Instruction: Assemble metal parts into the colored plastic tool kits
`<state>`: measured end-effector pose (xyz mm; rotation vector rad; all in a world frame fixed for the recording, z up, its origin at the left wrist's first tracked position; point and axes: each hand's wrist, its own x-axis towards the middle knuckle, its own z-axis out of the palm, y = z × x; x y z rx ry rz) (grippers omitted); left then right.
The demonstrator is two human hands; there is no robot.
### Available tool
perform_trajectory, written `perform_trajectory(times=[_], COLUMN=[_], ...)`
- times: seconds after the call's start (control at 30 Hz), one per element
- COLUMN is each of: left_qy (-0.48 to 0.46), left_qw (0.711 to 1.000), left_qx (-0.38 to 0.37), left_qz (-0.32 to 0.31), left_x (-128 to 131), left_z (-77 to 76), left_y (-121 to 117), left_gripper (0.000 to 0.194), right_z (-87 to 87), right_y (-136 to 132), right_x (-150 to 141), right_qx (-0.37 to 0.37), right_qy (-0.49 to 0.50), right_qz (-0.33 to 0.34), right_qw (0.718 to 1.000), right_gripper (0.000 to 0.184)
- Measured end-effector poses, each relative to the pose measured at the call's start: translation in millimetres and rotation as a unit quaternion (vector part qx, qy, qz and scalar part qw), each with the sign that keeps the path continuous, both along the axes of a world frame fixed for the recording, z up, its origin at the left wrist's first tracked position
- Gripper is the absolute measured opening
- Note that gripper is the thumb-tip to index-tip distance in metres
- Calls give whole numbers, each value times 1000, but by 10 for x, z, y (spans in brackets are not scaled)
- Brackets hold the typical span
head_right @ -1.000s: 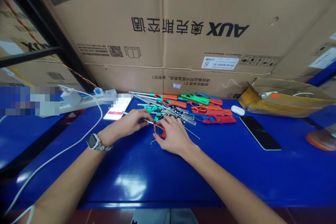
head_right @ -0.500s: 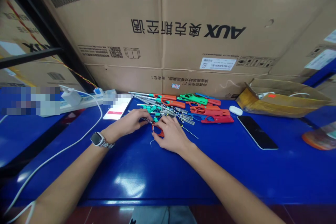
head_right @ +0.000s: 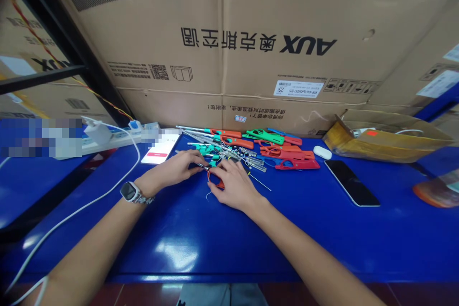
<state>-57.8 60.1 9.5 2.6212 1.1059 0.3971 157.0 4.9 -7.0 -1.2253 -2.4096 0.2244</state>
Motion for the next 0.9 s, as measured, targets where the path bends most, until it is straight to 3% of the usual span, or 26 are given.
perform_trajectory(times=[0.27, 0.47, 0.73, 0.9], left_qy=[22, 30, 46, 49], left_qw=[999, 999, 998, 998], left_qx=[30, 33, 45, 40], left_qz=[-9, 2, 2, 9], left_x=[50, 46, 57, 68], left_z=[-3, -4, -12, 14], left_y=[23, 4, -13, -38], left_gripper=[28, 30, 28, 27], right_z=[-12, 86, 153, 132], right_y=[-6, -32, -151, -125], right_x=[-26, -21, -204, -224], right_qx=[5, 21, 4, -2], right_qy=[7, 25, -30, -41], right_qz=[-18, -28, -108, -119], right_qw=[1000, 999, 994, 992], right_gripper=[25, 14, 35, 18])
